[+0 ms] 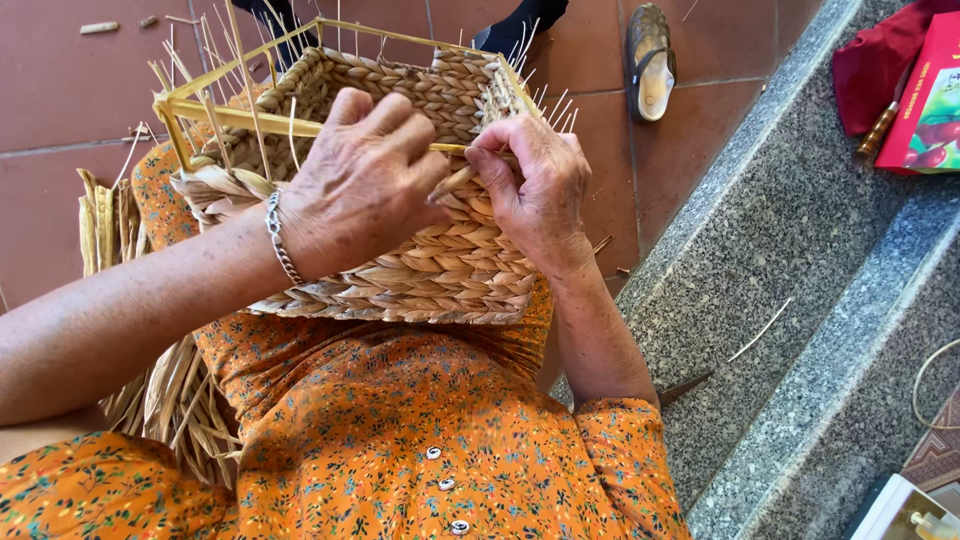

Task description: The person weaves a water hyacinth basket, tucking and pressing straw strands along the rim to secure the weave, then uses scissors to trim the protruding straw ends sticking out from the basket walls. The basket rests on their lap while they work.

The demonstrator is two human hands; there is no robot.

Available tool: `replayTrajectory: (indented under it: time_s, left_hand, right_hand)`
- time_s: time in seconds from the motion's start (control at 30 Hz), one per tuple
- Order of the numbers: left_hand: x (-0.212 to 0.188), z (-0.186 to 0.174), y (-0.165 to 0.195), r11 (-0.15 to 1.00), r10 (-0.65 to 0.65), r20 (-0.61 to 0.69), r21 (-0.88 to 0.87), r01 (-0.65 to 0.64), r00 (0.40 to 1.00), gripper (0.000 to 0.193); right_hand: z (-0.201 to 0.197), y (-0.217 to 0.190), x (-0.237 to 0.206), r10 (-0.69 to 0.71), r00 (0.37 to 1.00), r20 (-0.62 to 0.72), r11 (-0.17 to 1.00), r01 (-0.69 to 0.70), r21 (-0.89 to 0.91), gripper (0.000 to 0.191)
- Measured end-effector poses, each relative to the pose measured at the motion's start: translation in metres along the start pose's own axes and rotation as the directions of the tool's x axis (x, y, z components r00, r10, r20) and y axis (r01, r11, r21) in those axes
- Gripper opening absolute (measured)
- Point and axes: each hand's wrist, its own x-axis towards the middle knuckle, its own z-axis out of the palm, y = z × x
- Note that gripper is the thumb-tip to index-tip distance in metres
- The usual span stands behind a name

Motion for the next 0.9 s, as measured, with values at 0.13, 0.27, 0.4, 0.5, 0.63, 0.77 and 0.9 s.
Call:
replayTrajectory:
  time_s: [0.13, 0.27, 0.4, 0.5, 0.63, 0.77, 0.9]
  left_hand:
    - [0.0, 0.002, -0.01, 0.998, 0.018, -0.002, 0.062, -0.018, 1.0, 0.01]
    - [0.006, 0.005, -0.022, 0.991, -0.085, -0.017, -0.107, 0.083, 0.996, 0.015]
    - [0.015, 0.011, -0.024, 0.988, -0.127, 0.067, -0.083, 0.133, 0.99, 0.012]
    - [0.019, 0.019, -0.023, 0.988, -0.135, 0.124, 0.097, 0.123, 0.983, 0.01]
    - [0.019, 0.029, -0.016, 0.978, 0.008, 0.053, 0.206, -0.019, 0.999, 0.013]
    - [0.017, 0.032, -0.015, 0.967, 0.086, -0.014, 0.241, -0.08, 0.996, 0.017]
    - [0.023, 0.037, -0.019, 1.0, -0.003, 0.008, 0.005, 0.003, 1.0, 0.005]
  right_hand:
    - [-0.001, 0.002, -0.003, 0.043, 0.999, 0.01, 0.999, -0.043, 0.005, 0.014]
    - [-0.003, 0.003, -0.003, 0.05, 0.999, 0.019, 0.999, -0.051, 0.016, 0.012]
    - [-0.002, 0.002, -0.005, 0.03, 0.999, -0.015, 1.0, -0.03, 0.006, 0.011]
    - [-0.002, 0.001, -0.008, 0.163, 0.987, -0.009, 0.973, -0.159, 0.167, 0.016]
    - [-0.008, 0.003, -0.012, 0.203, 0.979, 0.032, 0.917, -0.202, 0.345, 0.02]
    - [-0.009, 0.01, -0.012, 0.242, 0.97, 0.018, 0.864, -0.224, 0.45, 0.021]
    - [-0.007, 0.014, -0.017, 0.3, 0.953, -0.029, 0.751, -0.218, 0.624, 0.02]
